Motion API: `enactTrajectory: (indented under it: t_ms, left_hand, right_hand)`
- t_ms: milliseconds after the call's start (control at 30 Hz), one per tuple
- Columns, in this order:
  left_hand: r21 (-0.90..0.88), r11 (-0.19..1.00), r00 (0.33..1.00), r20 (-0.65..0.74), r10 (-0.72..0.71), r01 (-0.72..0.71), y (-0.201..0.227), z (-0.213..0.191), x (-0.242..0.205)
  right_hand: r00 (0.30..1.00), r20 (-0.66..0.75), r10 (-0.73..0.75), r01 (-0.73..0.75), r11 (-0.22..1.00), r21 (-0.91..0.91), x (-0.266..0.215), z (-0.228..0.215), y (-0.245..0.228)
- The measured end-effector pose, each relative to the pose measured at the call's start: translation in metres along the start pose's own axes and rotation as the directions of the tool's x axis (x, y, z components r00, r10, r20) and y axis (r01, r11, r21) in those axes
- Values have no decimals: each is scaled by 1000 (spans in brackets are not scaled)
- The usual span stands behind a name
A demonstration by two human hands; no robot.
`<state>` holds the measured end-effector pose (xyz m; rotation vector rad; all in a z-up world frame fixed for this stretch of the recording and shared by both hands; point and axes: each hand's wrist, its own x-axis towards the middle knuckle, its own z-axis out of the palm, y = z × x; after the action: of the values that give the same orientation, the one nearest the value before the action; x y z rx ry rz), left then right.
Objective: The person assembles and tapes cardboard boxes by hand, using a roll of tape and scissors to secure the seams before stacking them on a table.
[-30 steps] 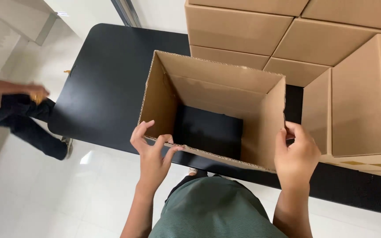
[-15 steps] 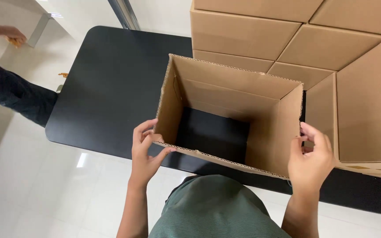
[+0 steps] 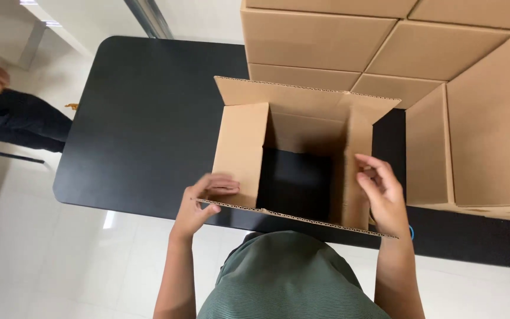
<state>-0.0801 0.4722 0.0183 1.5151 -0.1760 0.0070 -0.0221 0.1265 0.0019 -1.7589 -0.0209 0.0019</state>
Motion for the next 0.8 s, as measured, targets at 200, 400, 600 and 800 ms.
enactTrajectory:
  t_ms: [200,400,600,800]
  left_hand:
    - [-45,993,991,89,-104,109,8,1,7]
    - [-6,985,977,131,-168,170,21,4,15]
    - [35,965,955,135,-264,261,34,7,20]
    - [205,925,935,-221,-277,322,34,16,26]
  right_hand:
    - [991,133,33,-42,997,67,-3,17,-11]
    - [988,154,29,-46,993,108,5,15,-5]
    - [978,197,69,-91,990,109,10,13,-6]
    - [978,110,177,-207,883,421,16,12,13]
